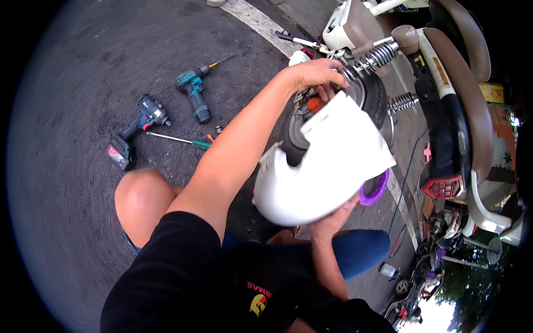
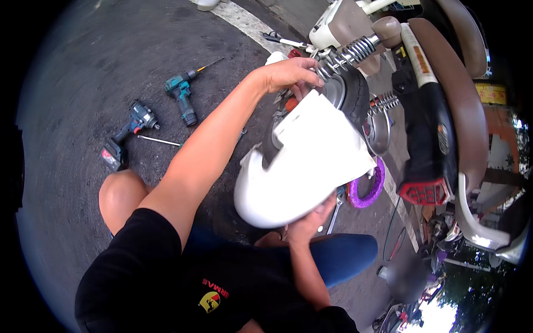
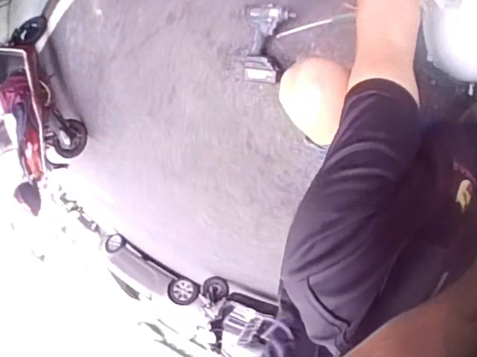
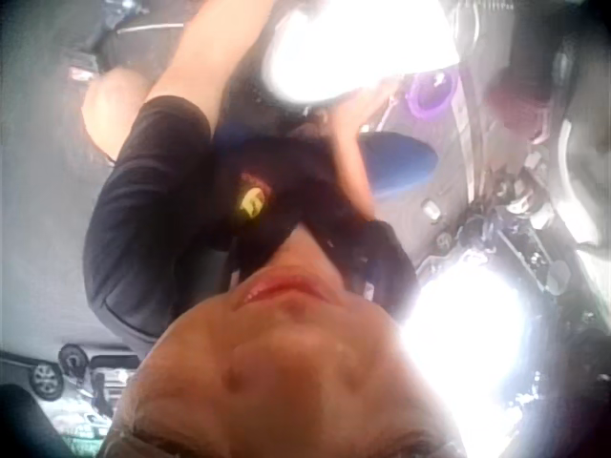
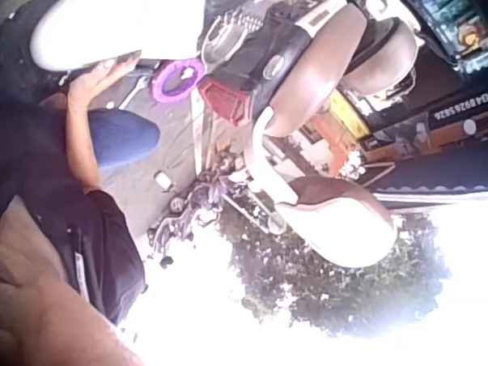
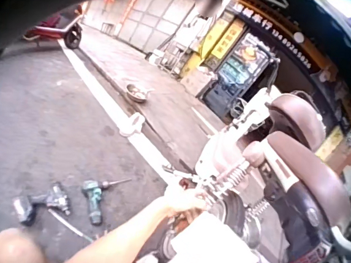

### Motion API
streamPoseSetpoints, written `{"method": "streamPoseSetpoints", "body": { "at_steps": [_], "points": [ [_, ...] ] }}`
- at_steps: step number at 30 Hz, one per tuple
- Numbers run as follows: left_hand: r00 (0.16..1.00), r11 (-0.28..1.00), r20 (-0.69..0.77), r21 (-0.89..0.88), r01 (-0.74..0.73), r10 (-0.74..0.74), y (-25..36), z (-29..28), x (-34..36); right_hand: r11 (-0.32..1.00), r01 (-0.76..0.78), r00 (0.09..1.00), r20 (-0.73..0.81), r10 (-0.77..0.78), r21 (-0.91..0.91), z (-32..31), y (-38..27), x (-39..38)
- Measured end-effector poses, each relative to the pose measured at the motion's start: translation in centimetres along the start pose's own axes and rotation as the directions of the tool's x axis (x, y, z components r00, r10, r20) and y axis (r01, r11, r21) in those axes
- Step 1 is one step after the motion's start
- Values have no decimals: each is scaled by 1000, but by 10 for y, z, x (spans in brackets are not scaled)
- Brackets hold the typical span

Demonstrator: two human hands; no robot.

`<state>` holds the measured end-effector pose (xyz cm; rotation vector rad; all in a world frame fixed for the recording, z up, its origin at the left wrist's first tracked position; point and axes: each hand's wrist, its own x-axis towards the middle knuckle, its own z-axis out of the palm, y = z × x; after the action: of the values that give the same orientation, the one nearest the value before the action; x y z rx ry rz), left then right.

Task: The person uses a cordless impact driver and a wrench to remove bolts from the rear fender of a scooter. They then remove the fender and proceed to work on the rear wheel hub and brake assembly using a screwdriver and wrench.

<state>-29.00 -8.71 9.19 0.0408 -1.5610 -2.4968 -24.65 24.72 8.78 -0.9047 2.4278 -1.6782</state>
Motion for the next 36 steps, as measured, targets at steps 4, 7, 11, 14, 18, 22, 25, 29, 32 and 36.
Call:
{"method": "streamPoseSetpoints", "body": {
  "at_steps": [4,7,11,14,18,22,25,29,32,36],
  "points": [
    [1000,987,6,159,-30,30,2,-11,3,788,-376,870,-107,481,487,-60,6,22],
    [998,965,-28,259,-39,48,10,-28,4,867,-366,927,52,371,338,-111,-5,43],
    [966,963,-119,171,-210,232,34,-44,5,812,-472,880,132,456,343,-181,4,97],
    [898,948,-306,66,-312,317,51,-32,8,792,-502,864,156,479,346,-239,23,134],
    [869,893,-245,-27,-449,430,63,5,9,787,-522,847,85,525,329,-300,50,177],
    [896,938,-296,2,-345,331,59,49,10,780,-550,824,39,565,299,-325,91,184],
    [918,963,-302,163,-214,256,60,74,3,796,-541,835,59,547,272,-348,123,163],
    [847,907,-389,354,-226,363,68,79,-10,712,-627,766,87,637,316,-383,190,139],
    [733,871,-480,354,-340,481,68,75,-12,619,-750,634,-14,774,233,-414,250,117],
    [775,896,-458,301,-326,436,53,90,1,423,-864,459,81,885,273,-447,324,84]
  ]
}}
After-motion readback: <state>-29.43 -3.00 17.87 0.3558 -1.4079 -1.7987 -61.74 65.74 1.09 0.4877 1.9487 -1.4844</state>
